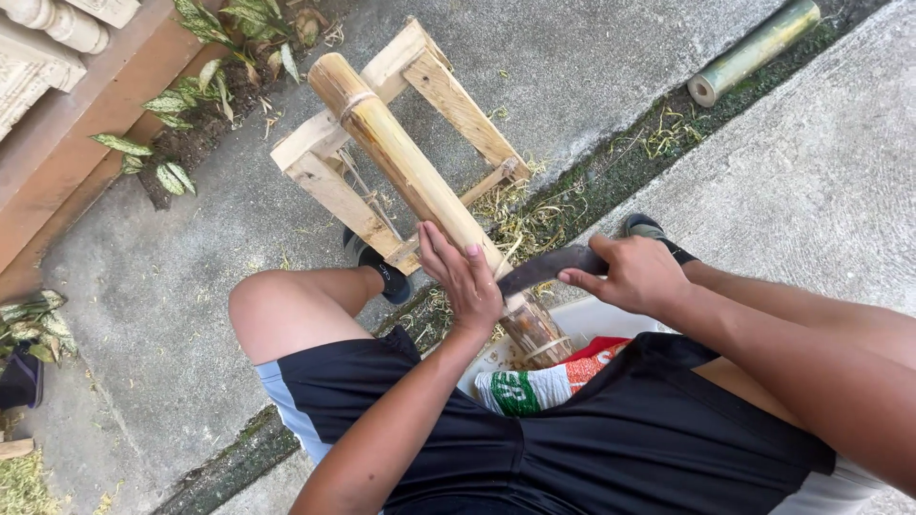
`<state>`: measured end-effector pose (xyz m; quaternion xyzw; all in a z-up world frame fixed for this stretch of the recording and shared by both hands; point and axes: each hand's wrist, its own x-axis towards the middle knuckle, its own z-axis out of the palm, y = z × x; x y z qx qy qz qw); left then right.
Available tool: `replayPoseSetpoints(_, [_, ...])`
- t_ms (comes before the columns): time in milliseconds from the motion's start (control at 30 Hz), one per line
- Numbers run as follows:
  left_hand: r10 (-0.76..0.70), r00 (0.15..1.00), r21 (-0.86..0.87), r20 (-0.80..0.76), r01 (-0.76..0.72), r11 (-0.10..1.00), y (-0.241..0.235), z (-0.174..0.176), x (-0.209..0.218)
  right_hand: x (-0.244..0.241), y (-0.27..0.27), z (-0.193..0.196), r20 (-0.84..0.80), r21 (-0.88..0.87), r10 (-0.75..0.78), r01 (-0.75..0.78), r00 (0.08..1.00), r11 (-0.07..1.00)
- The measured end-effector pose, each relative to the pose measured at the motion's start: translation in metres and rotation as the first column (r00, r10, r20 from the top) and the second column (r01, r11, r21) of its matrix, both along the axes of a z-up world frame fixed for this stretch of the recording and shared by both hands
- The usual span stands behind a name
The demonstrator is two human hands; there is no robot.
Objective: Shave or carve the surface of a bamboo pole using a curved blade.
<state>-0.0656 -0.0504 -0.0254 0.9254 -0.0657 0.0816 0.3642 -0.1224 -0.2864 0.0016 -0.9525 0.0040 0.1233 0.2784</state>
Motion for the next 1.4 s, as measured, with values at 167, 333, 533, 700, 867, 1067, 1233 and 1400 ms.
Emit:
replayPoseSetpoints(167, [-0.041,0.999,-0.021,0.002,0.041,0.999,-0.003,-0.001,-0.010,-0.009,-0.003,0.002,0.015,-0.014,-0.024,0.024,1.000,1.000])
replayPoseSetpoints(333, [-0.046,0.998,-0.035,-0.046,0.045,0.998,-0.001,-0.003,-0.014,-0.007,-0.002,0.002,-0.010,-0.024,-0.019,0.018,1.000,1.000])
replayPoseSetpoints(533, [0.005,0.999,-0.091,-0.035,-0.008,0.996,0.011,-0.011,0.017,0.016,0.012,0.011,0.042,-0.035,-0.005,0.007,0.999,0.999])
replayPoseSetpoints(700, [0.051,0.997,-0.042,0.054,-0.049,0.998,0.034,-0.004,0.076,0.046,0.035,0.001,0.135,0.035,-0.068,0.064,0.989,0.997])
replayPoseSetpoints(867, [0.022,1.000,0.015,-0.012,-0.022,1.000,0.031,-0.010,0.065,0.044,0.031,-0.001,0.140,0.041,-0.032,0.026,0.990,0.999])
replayPoseSetpoints(1067, [0.010,0.990,-0.007,-0.137,-0.011,1.000,0.019,-0.021,0.000,-0.001,0.017,0.004,0.080,-0.021,0.031,-0.029,0.996,0.999])
replayPoseSetpoints(1233, [-0.005,0.992,-0.007,-0.126,0.004,1.000,0.019,-0.019,0.004,0.006,0.017,0.010,0.139,-0.054,0.055,-0.047,0.989,0.997])
replayPoseSetpoints(1400, [0.027,1.000,0.049,0.008,-0.027,0.998,0.029,-0.010,0.062,0.043,0.032,-0.004,0.217,0.012,-0.013,0.010,0.976,1.000])
